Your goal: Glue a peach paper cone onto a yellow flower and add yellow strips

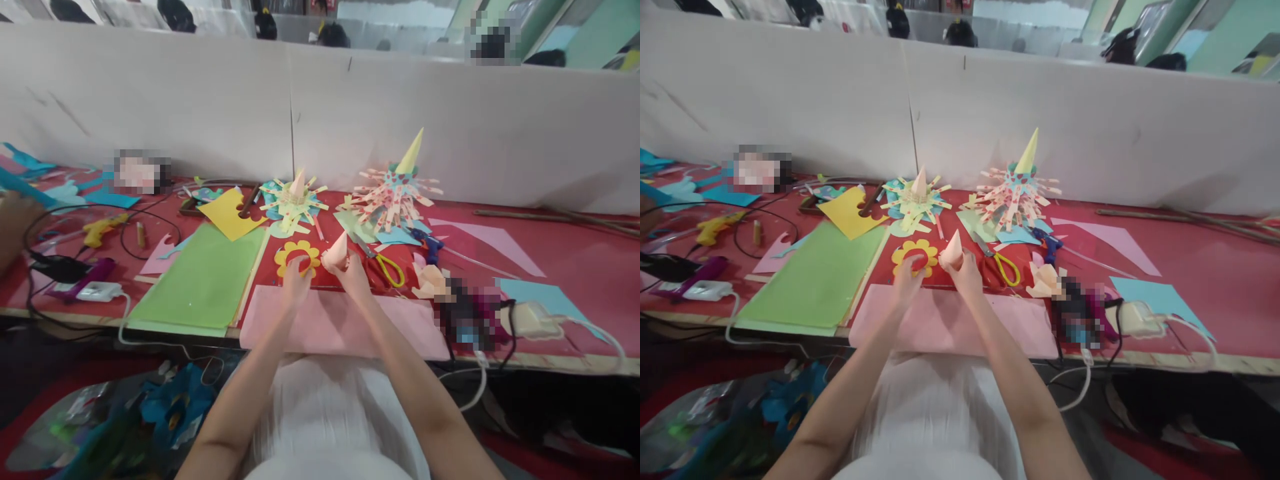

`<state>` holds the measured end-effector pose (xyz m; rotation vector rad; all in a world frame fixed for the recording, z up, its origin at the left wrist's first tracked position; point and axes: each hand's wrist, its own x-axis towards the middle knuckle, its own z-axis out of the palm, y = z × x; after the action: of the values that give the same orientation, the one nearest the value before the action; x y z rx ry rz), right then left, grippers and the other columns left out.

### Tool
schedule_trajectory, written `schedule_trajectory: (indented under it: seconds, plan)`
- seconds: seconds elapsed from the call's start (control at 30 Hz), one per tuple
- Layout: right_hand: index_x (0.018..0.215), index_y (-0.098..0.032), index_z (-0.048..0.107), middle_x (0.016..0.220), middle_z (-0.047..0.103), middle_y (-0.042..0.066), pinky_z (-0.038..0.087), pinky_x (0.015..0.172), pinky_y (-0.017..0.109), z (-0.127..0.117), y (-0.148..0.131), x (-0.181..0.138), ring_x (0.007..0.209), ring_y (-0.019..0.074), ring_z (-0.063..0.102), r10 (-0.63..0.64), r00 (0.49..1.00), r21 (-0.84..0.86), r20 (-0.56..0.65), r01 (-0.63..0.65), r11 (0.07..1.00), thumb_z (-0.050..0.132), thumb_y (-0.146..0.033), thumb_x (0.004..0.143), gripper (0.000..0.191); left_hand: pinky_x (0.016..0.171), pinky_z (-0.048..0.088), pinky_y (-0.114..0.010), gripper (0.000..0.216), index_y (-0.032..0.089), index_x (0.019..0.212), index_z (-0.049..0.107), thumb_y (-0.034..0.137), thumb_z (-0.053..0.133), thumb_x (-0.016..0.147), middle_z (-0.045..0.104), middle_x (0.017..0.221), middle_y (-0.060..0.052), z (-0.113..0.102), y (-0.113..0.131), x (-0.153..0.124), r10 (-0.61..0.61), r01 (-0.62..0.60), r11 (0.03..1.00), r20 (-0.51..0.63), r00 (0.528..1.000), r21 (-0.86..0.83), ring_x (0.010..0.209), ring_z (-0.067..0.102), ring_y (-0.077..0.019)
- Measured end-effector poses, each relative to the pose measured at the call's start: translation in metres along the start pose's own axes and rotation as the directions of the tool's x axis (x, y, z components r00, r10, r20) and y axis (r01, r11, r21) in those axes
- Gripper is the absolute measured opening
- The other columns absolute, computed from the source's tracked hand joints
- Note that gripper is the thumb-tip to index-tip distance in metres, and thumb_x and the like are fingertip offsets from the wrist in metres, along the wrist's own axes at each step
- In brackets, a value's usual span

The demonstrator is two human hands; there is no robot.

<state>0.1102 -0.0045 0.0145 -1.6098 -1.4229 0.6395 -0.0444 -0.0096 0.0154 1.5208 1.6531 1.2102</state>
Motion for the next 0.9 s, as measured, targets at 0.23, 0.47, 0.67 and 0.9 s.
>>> schedule_trajectory:
  seconds: [0.23,0.47,0.67,0.9]
  plan:
    - [0.125,-0.020,0.047,0.119,0.054,0.013,0.050,0.082,0.039,0.002,0.013,-0.016,0.098,0.0242,0.059,-0.015,0.998,0.112,-0.068,0.022,0.993,0.057,-0.038,0.075,0.054,0.096,0.037,-0.043,0.032,0.016,0.103,0.059,0.024,0.062,0.072,0.057,0.112,-0.015,-0.061,-0.016,0.046,-0.160,0.171,0.930,-0.061,0.985,0.326,0.111,0.051,-0.0311]
    - [0.125,-0.019,0.046,0.118,0.054,0.014,0.052,0.075,0.036,-0.003,0.008,-0.017,0.083,0.0198,0.061,0.058,0.996,0.139,-0.067,-0.048,0.989,0.052,-0.036,0.079,0.049,0.072,0.044,-0.030,0.018,0.021,0.090,0.061,0.028,0.059,0.073,0.065,0.081,-0.004,-0.053,-0.032,0.052,-0.203,0.190,0.900,-0.008,0.979,0.392,0.078,0.061,-0.0210]
    - [0.125,-0.016,0.044,0.128,0.050,0.016,0.052,0.081,0.037,-0.007,0.013,-0.010,0.101,0.0228,0.060,0.113,0.985,0.207,-0.133,-0.084,0.975,0.050,-0.037,0.079,0.051,0.066,0.044,-0.027,0.014,0.022,0.086,0.058,0.030,0.054,0.075,0.066,0.081,-0.002,-0.052,-0.035,0.055,-0.180,0.165,0.919,0.009,0.984,0.357,0.074,0.060,-0.0188]
    - [0.129,-0.018,0.042,0.137,0.045,0.014,0.035,0.106,0.045,-0.002,0.016,-0.013,0.130,0.0249,0.039,0.057,0.984,0.050,-0.168,-0.049,0.998,0.046,-0.040,0.083,0.051,0.070,0.044,-0.028,0.015,0.022,0.086,0.058,0.031,0.050,0.078,0.064,0.082,-0.002,-0.053,-0.036,0.052,-0.142,0.125,0.922,0.022,0.990,0.366,0.075,0.059,-0.0192]
